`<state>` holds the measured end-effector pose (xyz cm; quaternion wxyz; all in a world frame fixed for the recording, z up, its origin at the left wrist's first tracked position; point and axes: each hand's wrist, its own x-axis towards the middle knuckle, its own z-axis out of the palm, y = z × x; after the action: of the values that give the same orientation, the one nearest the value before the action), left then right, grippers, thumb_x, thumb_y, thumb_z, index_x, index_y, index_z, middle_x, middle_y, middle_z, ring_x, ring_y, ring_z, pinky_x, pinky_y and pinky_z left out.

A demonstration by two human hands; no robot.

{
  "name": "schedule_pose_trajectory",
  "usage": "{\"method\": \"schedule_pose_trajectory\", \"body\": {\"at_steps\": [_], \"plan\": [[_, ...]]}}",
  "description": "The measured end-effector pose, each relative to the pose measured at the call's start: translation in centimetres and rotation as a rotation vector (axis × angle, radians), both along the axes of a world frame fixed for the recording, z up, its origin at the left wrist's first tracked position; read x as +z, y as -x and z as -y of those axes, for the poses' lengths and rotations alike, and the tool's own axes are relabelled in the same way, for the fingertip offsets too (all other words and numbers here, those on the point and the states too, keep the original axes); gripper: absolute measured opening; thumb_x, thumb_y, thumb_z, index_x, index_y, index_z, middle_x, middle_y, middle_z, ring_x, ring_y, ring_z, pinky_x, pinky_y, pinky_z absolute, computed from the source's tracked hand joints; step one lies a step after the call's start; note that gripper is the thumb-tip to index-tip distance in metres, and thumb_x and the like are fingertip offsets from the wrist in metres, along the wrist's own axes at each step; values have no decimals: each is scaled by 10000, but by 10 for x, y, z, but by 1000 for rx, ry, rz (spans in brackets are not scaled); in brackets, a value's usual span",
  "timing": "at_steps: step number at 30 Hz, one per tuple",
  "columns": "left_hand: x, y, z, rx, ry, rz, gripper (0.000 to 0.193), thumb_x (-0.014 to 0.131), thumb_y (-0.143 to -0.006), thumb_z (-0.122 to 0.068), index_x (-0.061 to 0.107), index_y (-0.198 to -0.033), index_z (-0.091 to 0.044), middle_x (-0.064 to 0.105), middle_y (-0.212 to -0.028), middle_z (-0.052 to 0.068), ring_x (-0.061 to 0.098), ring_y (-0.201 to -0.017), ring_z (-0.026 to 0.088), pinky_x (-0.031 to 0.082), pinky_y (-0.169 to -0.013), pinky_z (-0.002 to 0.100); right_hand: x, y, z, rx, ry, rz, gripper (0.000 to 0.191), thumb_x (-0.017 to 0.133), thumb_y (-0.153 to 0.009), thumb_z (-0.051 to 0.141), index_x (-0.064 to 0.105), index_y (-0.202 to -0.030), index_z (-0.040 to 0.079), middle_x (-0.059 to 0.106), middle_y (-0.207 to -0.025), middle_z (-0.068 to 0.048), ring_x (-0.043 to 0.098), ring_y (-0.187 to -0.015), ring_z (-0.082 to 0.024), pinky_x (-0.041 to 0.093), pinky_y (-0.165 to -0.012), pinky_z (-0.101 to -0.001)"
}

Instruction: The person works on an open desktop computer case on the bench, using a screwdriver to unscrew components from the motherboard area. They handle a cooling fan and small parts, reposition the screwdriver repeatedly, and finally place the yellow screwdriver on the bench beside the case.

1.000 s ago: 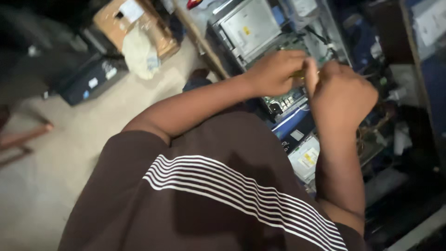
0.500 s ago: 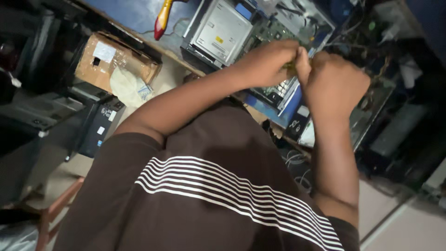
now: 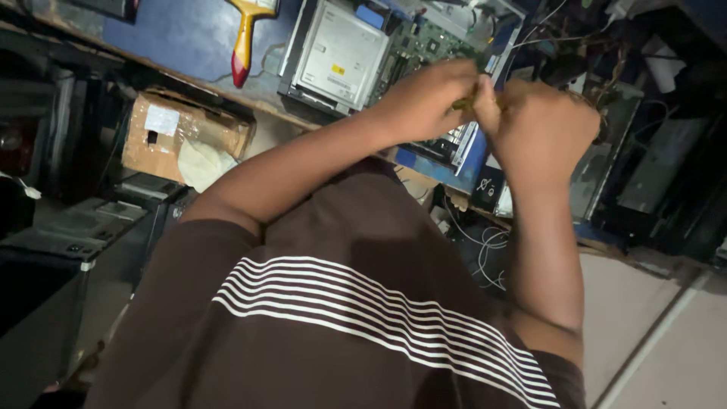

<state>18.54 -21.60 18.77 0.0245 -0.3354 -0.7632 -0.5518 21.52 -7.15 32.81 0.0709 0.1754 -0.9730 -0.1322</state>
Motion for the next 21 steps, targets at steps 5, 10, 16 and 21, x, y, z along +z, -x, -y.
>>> {"method": "schedule_pose_trajectory", "body": {"at_steps": [5,10,16,21], "plan": [[-4,3,6,-110,-154,145,471,670,-943,-53,547,-1397,-80,738,-1123,165,720,-1059,370,570,-907,447,25,-15,9,373,450,70,179,680,-1029,165,670,-1121,12,700,-1060,-163,699,-933,-386,559,-808,-458],[-3,-3,6,-197,-75,208,493,650,-974,-69,478,-1435,-37,705,-1143,178,682,-1090,388,534,-923,480,14,-33,9,161,335,48,154,651,-1019,81,689,-1153,15,718,-1088,-174,712,-925,-374,561,-778,-442],[-3,-4,4,-44,-94,-59,346,747,-865,-100,602,-1166,-13,637,-1160,171,630,-1123,404,529,-963,473,-18,-9,6,-99,-98,-126,481,652,-1136,483,647,-832,110,660,-706,-80,661,-585,-293,496,-506,-407],[2,-3,8,-21,-90,37,250,763,-947,-145,680,-1170,-71,688,-1034,149,697,-988,376,560,-842,466,3,-11,6,59,80,-49,363,708,-1073,412,654,-905,95,681,-818,-102,672,-727,-307,520,-648,-408]]}}
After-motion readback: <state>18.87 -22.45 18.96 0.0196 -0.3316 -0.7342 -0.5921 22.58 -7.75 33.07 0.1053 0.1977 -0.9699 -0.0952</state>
